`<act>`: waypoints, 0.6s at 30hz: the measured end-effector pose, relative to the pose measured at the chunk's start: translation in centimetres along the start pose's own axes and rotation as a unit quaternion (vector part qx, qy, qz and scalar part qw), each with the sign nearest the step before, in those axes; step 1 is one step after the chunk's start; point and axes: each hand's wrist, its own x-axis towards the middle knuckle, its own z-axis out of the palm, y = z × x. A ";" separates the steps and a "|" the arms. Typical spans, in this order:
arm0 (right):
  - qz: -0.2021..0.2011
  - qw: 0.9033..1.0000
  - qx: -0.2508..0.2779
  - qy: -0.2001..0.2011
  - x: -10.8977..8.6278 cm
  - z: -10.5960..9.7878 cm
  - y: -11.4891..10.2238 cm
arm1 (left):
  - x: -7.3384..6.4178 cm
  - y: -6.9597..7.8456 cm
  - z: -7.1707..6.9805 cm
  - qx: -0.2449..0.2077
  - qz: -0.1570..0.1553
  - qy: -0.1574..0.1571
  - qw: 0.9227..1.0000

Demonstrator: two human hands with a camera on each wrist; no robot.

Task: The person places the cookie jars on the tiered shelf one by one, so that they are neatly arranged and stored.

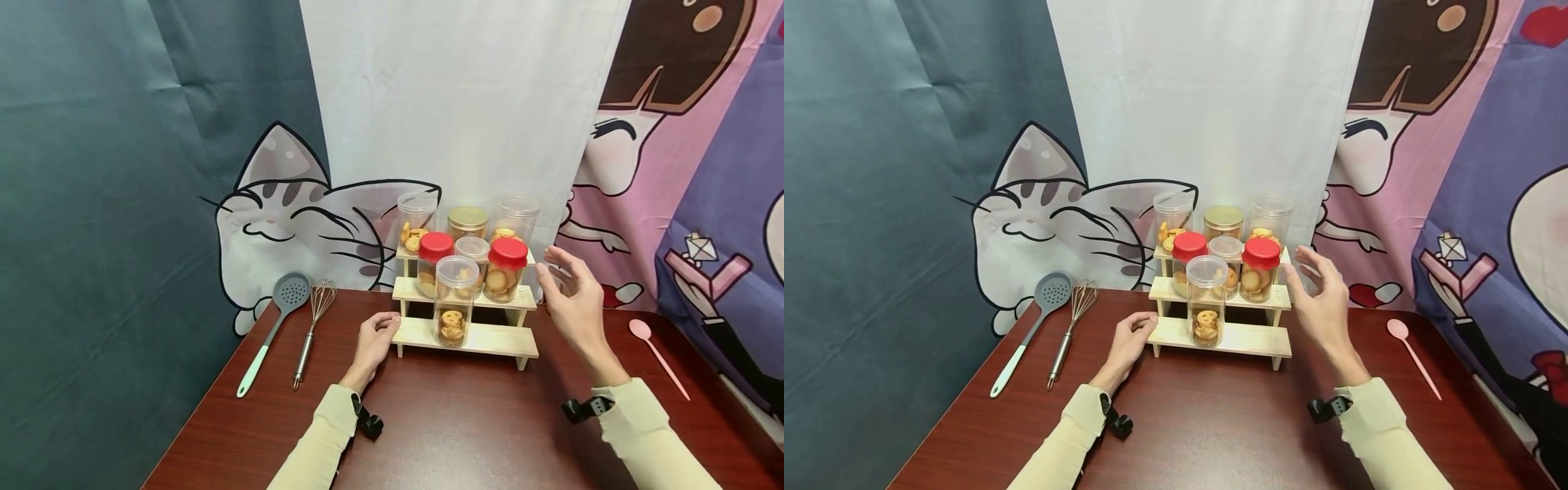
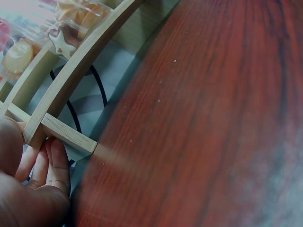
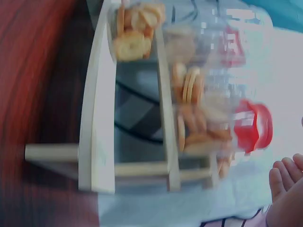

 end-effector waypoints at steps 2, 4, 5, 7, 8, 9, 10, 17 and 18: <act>0.016 1.000 -0.001 0.016 0.5 -0.7 1.0 | 0.0 0.0 0.0 -0.001 0.001 0.001 1.000; 0.034 0.999 -0.012 0.033 0.9 -1.4 2.3 | -0.1 0.0 0.1 -0.003 0.000 0.001 1.000; 0.045 0.998 -0.017 0.040 1.1 -1.7 3.0 | -0.1 0.0 0.0 -0.004 -0.002 0.001 1.000; 0.069 0.995 -0.033 0.056 1.4 -2.3 4.3 | -0.1 0.0 0.0 -0.007 -0.003 0.001 1.000; 0.082 0.994 -0.045 0.061 1.5 -2.6 4.9 | -0.1 0.0 0.0 -0.008 -0.004 0.000 1.000; 0.097 0.991 -0.061 0.066 1.6 -2.8 5.5 | -0.1 0.0 0.0 -0.010 -0.003 0.000 1.000; 0.109 0.988 -0.080 0.070 1.7 -3.1 6.0 | -0.1 0.0 0.0 -0.011 -0.004 -0.001 1.000; 0.191 0.964 -0.169 0.077 1.9 -4.2 9.2 | -0.1 0.0 0.1 -0.008 -0.002 0.000 1.000; 0.203 0.961 -0.173 0.075 1.9 -4.3 9.6 | -0.1 0.0 0.1 -0.009 -0.002 -0.002 1.000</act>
